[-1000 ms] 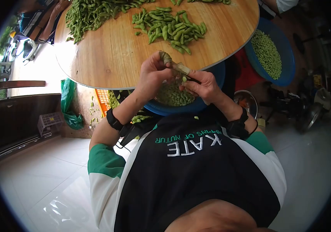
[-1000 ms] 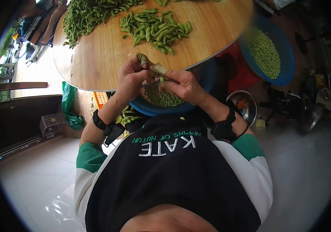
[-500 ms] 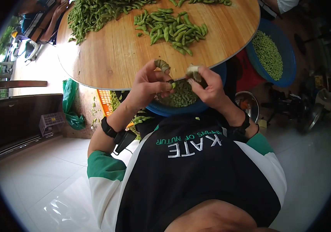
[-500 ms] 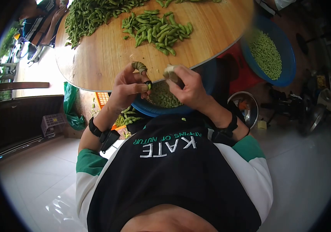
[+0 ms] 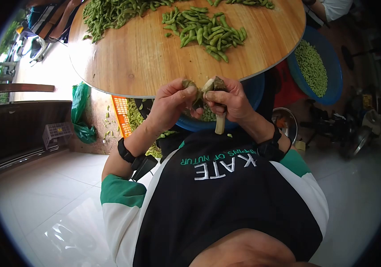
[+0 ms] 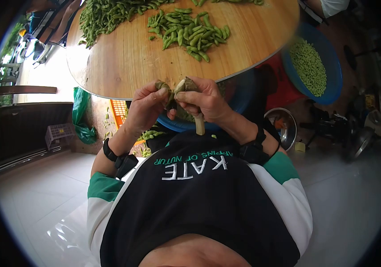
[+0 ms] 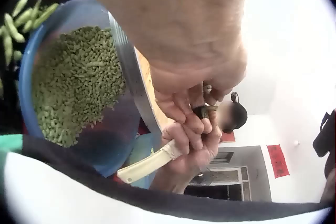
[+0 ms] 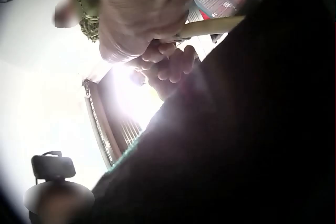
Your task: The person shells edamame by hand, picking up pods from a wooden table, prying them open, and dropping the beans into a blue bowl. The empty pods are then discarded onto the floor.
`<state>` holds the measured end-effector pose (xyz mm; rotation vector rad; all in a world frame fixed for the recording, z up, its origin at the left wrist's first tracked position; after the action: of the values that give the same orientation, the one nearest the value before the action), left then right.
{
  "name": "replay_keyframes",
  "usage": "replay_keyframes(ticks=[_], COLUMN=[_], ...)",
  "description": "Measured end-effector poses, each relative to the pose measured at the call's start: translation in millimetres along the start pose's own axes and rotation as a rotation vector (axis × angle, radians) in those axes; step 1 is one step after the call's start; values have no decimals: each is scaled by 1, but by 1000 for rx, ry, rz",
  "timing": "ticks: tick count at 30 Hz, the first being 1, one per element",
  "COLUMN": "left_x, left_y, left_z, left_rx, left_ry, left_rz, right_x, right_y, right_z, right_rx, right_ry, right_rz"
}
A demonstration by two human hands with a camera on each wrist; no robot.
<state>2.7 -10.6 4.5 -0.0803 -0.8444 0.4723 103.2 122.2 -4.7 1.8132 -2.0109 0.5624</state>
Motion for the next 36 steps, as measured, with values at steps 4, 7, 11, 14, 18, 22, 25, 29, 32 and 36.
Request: replay_keyframes(ticks=[4, 7, 11, 14, 18, 22, 25, 29, 32, 36], left_x=[3, 1, -41, -39, -23, -26, -29, -25, -26, -55], left_y=[-8, -11, -22, -25, -37, -44, -49, -48, -44, -27], left_z=[12, 15, -7, 1, 29, 39, 55, 54, 51, 67], left_rx=[70, 97, -47, -12, 109, 215, 287, 232, 224, 281], left_ry=[253, 417, 336, 347, 174, 116, 218, 58, 9, 59], left_rz=[-51, 11, 153, 177, 110, 53, 33, 47, 63, 199], right_x=[4, 11, 11, -11, -3, -2, 1, -2, -8, -23], right_y=[4, 3, 1, 2, 1, 7, 5, 5, 3, 0], right_z=[11, 16, -2, -62, -32, -24, -16, -8, -2, 4], right_rx=[78, 151, 6, -214, -178, -86, -70, -7, 29, 53], right_ry=[197, 310, 358, 153, -341, -363, -430, -385, -347, -277], right_rz=[-44, -59, -90, 114, 44, 47, 3, 52, 75, 106])
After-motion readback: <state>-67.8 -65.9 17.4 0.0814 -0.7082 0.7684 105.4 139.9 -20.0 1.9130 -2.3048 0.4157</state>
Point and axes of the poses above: each hand's wrist, its own y-axis towards the middle knuckle, its own x-axis out of the palm, z = x × y, the point moved 3 cm from there along y, towards the middle knuckle, and after that the axes turned 9 degrees about -y, right-handed, at the moved point
